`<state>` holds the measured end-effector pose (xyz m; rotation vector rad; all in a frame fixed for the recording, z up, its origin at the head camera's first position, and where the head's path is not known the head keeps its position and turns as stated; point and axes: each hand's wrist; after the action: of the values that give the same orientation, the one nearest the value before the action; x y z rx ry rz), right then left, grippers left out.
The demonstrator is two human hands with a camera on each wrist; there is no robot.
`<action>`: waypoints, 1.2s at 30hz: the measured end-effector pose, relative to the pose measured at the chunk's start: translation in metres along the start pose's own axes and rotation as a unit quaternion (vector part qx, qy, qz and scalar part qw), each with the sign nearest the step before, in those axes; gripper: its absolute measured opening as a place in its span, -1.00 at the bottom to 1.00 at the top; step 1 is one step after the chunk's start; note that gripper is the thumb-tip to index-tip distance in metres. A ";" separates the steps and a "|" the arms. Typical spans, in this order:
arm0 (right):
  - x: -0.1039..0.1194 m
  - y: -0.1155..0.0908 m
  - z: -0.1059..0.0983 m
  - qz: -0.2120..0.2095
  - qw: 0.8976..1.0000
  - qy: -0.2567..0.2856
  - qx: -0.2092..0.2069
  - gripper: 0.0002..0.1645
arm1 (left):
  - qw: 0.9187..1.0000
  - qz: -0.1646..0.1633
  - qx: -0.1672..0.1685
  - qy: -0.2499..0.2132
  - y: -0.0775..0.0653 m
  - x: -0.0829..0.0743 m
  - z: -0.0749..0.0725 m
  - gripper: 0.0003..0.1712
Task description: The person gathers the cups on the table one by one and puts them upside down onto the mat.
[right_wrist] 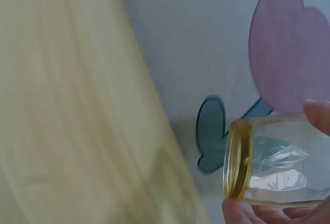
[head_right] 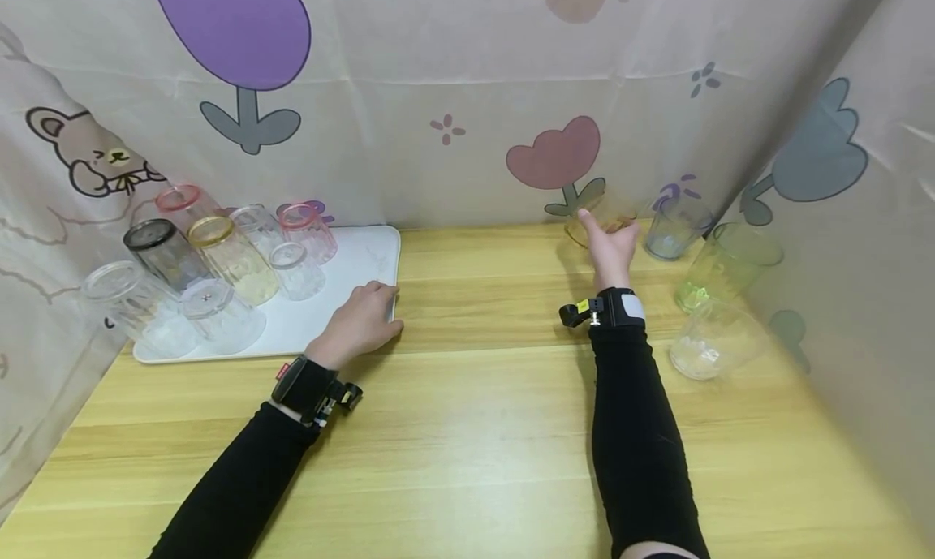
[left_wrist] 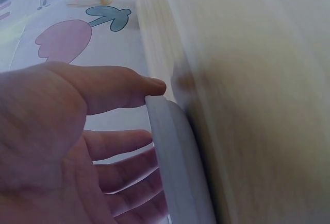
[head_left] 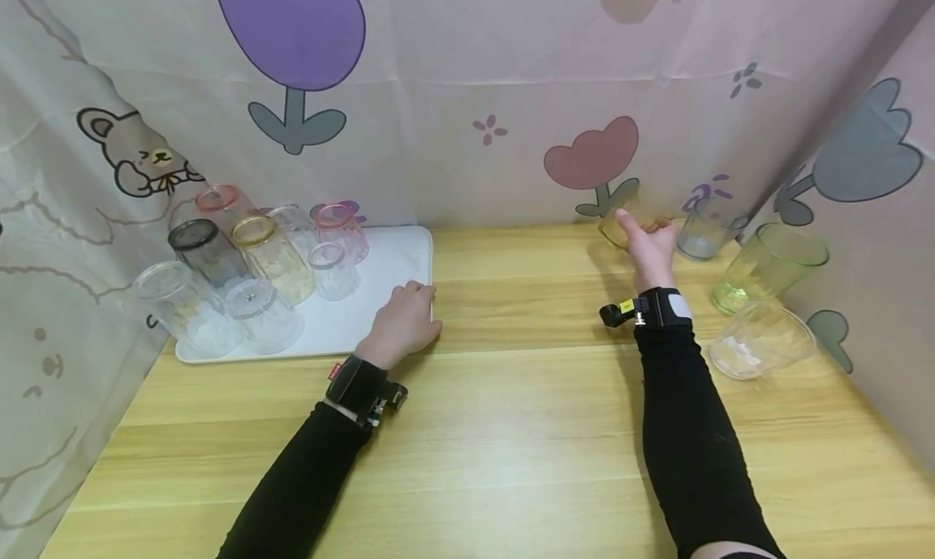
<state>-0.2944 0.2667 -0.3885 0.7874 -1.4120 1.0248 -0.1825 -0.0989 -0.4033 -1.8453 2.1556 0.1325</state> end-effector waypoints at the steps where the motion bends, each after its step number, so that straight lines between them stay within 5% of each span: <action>1: 0.002 -0.002 0.002 -0.001 1.000 0.009 0.005 0.20 | 1.000 -0.001 0.001 -0.002 0.000 0.000 0.000 -0.31; 5: 0.012 -0.009 0.010 -0.006 0.998 0.052 0.032 0.20 | 1.000 -0.002 0.004 -0.007 -0.001 0.000 -0.001 -0.33; 15: 0.038 -0.039 0.032 -0.058 0.981 0.136 0.122 -0.20 | 1.000 0.002 -0.006 -0.029 -0.001 0.001 -0.001 -0.33; 24: 0.053 -0.066 0.051 -0.058 0.964 0.166 0.199 -0.13 | 0.992 0.013 -0.092 -0.090 -0.002 -0.003 -0.007 -0.30; 30: 0.047 -0.088 0.075 -0.056 0.951 0.158 0.259 -0.16 | 0.970 0.048 -0.183 -0.153 -0.002 -0.004 -0.009 -0.23; 36: 0.035 -0.110 0.097 -0.041 0.934 0.146 0.325 -0.15 | 0.927 0.153 -0.286 -0.187 -0.001 -0.009 -0.010 -0.08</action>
<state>-0.2377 0.1382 -0.3336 1.0994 -0.7692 1.5012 -0.1823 -0.0928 -0.3911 -1.5313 2.2395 1.1909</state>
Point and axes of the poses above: each hand's wrist, its own y-axis towards the middle knuckle, its own z-axis out of the palm, x = y × z, and after that the axes turned 2 degrees about y, right-handed
